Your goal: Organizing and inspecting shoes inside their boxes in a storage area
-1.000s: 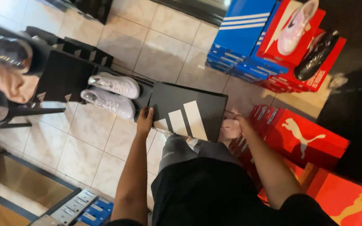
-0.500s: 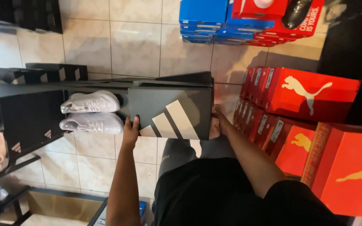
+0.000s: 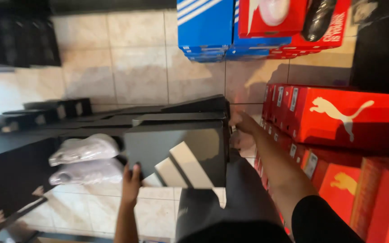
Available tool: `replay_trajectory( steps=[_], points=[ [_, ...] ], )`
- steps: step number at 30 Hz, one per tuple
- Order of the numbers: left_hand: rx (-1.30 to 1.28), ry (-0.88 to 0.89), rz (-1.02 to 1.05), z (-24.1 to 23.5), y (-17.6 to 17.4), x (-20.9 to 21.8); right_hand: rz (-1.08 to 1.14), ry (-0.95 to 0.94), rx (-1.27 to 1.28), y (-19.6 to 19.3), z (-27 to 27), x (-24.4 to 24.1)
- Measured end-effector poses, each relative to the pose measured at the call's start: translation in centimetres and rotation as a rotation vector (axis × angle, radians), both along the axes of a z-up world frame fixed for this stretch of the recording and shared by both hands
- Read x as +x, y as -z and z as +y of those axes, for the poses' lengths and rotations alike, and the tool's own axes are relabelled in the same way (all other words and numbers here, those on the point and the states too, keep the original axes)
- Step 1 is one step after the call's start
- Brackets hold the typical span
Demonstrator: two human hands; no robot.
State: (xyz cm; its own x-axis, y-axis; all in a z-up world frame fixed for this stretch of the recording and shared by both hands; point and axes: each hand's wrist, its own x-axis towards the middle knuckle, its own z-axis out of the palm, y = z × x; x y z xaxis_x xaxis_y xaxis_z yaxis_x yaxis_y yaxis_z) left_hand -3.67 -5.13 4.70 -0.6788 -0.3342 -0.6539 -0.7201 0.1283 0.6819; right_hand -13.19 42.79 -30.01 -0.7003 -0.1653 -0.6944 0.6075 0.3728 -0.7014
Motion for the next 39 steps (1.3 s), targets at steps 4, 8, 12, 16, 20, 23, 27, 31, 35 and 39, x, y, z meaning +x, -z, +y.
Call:
replay_trajectory(
  steps=[4, 8, 12, 16, 20, 23, 27, 31, 35, 39],
  points=[
    [-0.148, 0.019, -0.075, 0.3, -0.1, 0.3, 0.009, -0.120, -0.147, -4.6, -2.7, -9.2],
    [-0.325, 0.077, -0.281, 2.3, -2.8, -2.2, 0.008, -0.538, 0.361, -5.3, -5.5, -14.0],
    [-0.328, 0.056, -0.281, 1.5, -1.6, -1.3, 0.126, -0.541, 0.325, -2.0, -5.5, -11.5],
    [-0.309, 0.046, -0.234, 1.9, -2.0, -1.3, 0.230, -0.379, 0.232, 1.0, -3.9, -8.4],
    [-0.313, 0.034, -0.217, 2.3, -2.3, -2.0, 0.207, -0.341, 0.144, 1.0, -2.9, -7.3],
    [-0.292, 0.017, -0.196, 2.1, -1.9, -1.8, 0.253, -0.324, 0.118, 3.2, -1.8, -5.1],
    [-0.302, 0.019, -0.165, 1.9, -1.6, -1.2, 0.008, -0.244, 0.180, 1.5, -1.7, -3.2],
    [-0.263, -0.001, -0.158, 2.0, -1.6, -1.3, 0.066, -0.204, 0.138, 2.8, -1.1, -1.2],
    [-0.238, -0.023, -0.132, 1.3, -0.4, -0.1, -0.097, -0.034, 0.112, -0.1, -0.8, -1.2],
    [-0.234, 0.035, 0.025, 2.1, -1.7, -1.0, 0.017, 0.454, -0.226, -8.7, 0.3, -1.6]
  ],
)
